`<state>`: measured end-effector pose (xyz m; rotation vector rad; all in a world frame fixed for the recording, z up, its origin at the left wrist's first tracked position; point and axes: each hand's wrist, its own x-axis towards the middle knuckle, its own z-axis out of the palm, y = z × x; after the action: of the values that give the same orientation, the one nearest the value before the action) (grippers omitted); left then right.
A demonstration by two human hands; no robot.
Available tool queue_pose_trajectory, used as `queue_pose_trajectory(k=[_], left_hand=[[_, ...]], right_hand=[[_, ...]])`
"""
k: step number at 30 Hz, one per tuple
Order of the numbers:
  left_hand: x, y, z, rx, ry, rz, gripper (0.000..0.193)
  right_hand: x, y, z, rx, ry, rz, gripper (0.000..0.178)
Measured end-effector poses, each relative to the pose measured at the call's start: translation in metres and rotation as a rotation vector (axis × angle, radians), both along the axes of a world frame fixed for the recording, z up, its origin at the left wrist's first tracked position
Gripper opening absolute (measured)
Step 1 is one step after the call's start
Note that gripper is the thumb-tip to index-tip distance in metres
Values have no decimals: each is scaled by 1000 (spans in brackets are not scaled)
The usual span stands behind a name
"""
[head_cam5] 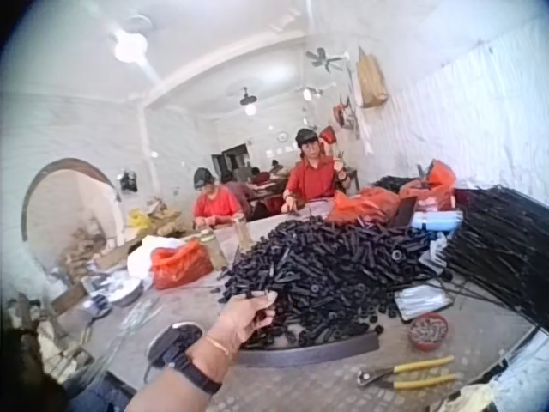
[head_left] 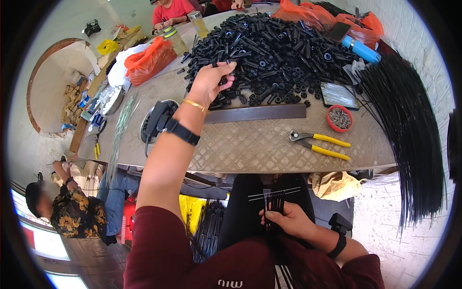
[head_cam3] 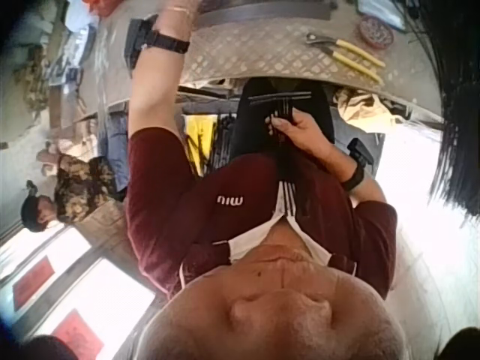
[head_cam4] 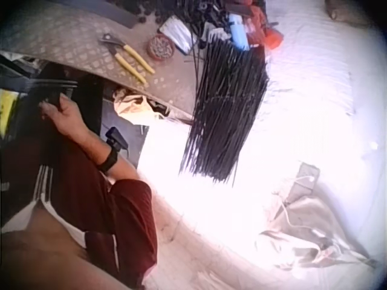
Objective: Using pliers and manual assembly to connect small plastic parts and metal rods into umbrella rib components in a factory setting.
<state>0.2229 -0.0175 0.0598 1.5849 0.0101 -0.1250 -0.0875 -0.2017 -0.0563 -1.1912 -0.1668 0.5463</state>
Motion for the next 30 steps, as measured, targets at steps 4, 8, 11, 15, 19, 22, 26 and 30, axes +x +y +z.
queue_pose_trajectory(k=[4, 8, 11, 15, 19, 22, 26, 30], left_hand=[[-61, 21, 7, -205, 123, -168, 19], [-135, 41, -14, -288, 200, -204, 23], [-177, 52, -33, -344, 267, -190, 16], [-208, 60, -57, -372, 375, -147, 16], [-225, 57, -67, -336, 449, -104, 15], [-230, 55, -69, -341, 417, -135, 14], [-232, 52, -70, -318, 381, -176, 13], [-230, 52, -71, -326, 366, -224, 12]], right_hand=[[-2, 8, 0, -21, 44, -34, 22], [1, 17, 1, -83, 130, -60, 20], [5, 23, 1, -81, 120, -49, 20], [10, 29, 4, -79, 119, -40, 19], [12, 32, 2, -97, 138, -28, 19], [13, 33, 1, -128, 151, -9, 21], [14, 36, 0, -122, 178, -21, 22], [17, 36, 0, -120, 176, 3, 22]])
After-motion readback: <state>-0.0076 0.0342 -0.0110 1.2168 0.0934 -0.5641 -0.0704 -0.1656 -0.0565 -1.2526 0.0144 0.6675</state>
